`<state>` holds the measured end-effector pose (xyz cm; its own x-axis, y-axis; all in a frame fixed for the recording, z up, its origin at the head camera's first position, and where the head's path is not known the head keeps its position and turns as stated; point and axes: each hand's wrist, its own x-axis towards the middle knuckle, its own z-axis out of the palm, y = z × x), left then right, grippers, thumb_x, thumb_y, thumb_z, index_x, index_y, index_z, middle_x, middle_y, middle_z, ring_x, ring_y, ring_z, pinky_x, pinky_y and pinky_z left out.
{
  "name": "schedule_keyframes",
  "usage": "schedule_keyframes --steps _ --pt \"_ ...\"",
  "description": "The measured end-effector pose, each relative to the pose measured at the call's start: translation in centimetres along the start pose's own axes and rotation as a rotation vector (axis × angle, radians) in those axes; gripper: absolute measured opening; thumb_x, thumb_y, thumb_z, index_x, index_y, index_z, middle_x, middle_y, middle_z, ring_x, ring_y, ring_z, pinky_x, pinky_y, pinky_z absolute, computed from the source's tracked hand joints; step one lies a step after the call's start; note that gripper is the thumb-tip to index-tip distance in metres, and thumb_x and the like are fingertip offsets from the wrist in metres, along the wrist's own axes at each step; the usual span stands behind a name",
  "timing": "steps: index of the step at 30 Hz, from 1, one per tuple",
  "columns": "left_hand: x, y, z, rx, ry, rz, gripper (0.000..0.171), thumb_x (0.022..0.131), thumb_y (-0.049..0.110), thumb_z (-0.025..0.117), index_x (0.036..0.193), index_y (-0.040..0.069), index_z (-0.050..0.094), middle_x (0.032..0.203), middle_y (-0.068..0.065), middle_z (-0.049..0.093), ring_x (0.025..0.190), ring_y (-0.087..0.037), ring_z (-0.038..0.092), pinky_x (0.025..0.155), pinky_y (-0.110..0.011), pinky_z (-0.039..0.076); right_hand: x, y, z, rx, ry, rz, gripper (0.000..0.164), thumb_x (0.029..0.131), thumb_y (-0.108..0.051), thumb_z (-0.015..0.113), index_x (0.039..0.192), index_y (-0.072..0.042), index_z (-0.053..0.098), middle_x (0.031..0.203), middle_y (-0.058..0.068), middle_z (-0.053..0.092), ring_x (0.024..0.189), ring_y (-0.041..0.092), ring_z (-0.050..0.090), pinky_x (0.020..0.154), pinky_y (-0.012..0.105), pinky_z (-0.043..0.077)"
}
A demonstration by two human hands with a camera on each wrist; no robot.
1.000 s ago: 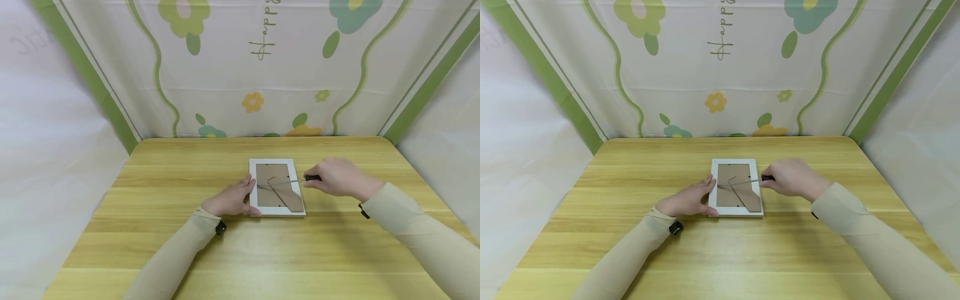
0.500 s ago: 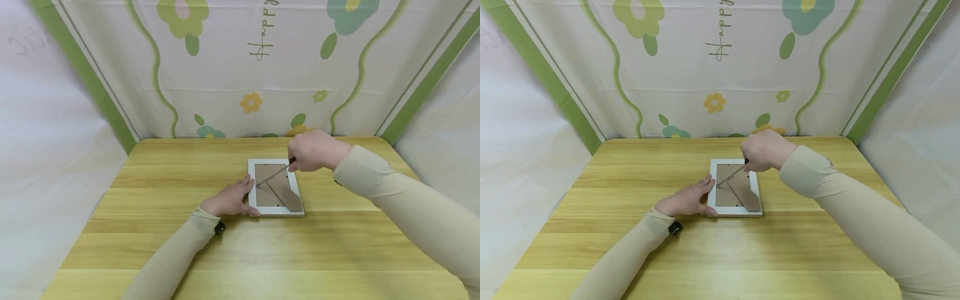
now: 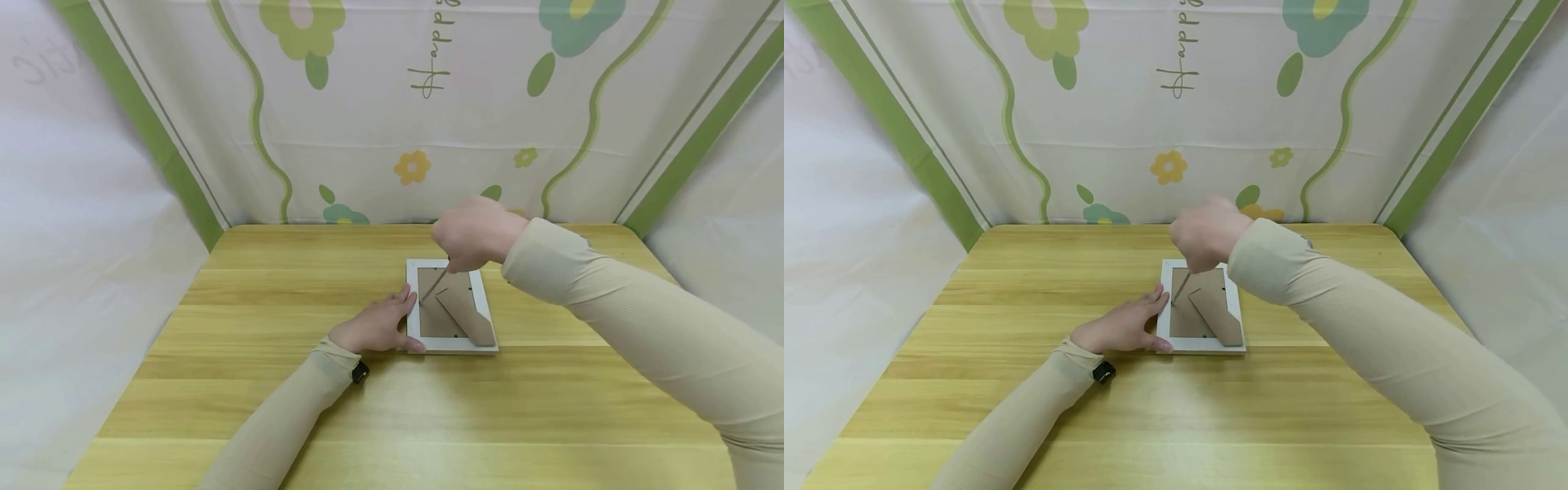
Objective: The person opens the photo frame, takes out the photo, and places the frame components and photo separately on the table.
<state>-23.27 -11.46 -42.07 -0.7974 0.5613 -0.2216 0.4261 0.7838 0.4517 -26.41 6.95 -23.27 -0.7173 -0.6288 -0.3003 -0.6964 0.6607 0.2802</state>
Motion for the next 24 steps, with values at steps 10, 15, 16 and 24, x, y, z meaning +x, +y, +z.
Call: schedule_keyframes --steps 10,15,16,24 --pt "-0.1 0.1 -0.2 -0.001 -0.006 0.003 0.105 0.084 0.061 0.069 0.158 0.006 0.018 0.164 -0.013 0.004 0.147 -0.040 0.015 0.115 -0.056 0.019 0.8 -1.9 -1.3 -0.050 -0.005 0.023 0.020 0.081 -0.012 0.064 0.065 -0.018 0.054 0.062 -0.005 0.046 0.053 0.011 0.036 0.046 0.028 0.034" --pt "-0.1 0.2 -0.2 0.000 -0.007 0.003 0.105 0.084 0.061 0.069 0.158 0.006 0.017 0.164 -0.014 0.003 0.147 -0.040 0.015 0.116 -0.056 0.019 0.5 -1.5 -1.0 -0.016 -0.020 0.049 0.018 0.081 -0.015 0.066 0.067 -0.017 0.056 0.064 -0.004 0.047 0.054 0.012 0.038 0.046 0.028 0.034" --pt "-0.1 0.2 -0.2 0.000 -0.007 0.005 0.105 0.084 0.061 0.069 0.158 0.006 0.017 0.164 -0.014 0.003 0.147 -0.039 0.015 0.116 -0.055 0.019 0.4 -1.2 -0.8 -0.004 -0.022 0.054 0.018 0.082 -0.018 0.069 0.068 -0.016 0.057 0.065 -0.004 0.049 0.055 0.012 0.039 0.046 0.028 0.035" --pt "-0.1 0.2 -0.1 0.003 -0.008 -0.006 0.105 0.085 0.061 0.068 0.158 0.006 0.017 0.164 -0.013 0.002 0.147 -0.038 0.015 0.116 -0.054 0.019 -1.6 1.6 1.5 0.149 -0.055 0.079 0.023 0.087 -0.037 0.074 0.077 -0.017 0.071 0.076 -0.007 0.065 0.066 0.012 0.060 0.061 0.037 0.052"
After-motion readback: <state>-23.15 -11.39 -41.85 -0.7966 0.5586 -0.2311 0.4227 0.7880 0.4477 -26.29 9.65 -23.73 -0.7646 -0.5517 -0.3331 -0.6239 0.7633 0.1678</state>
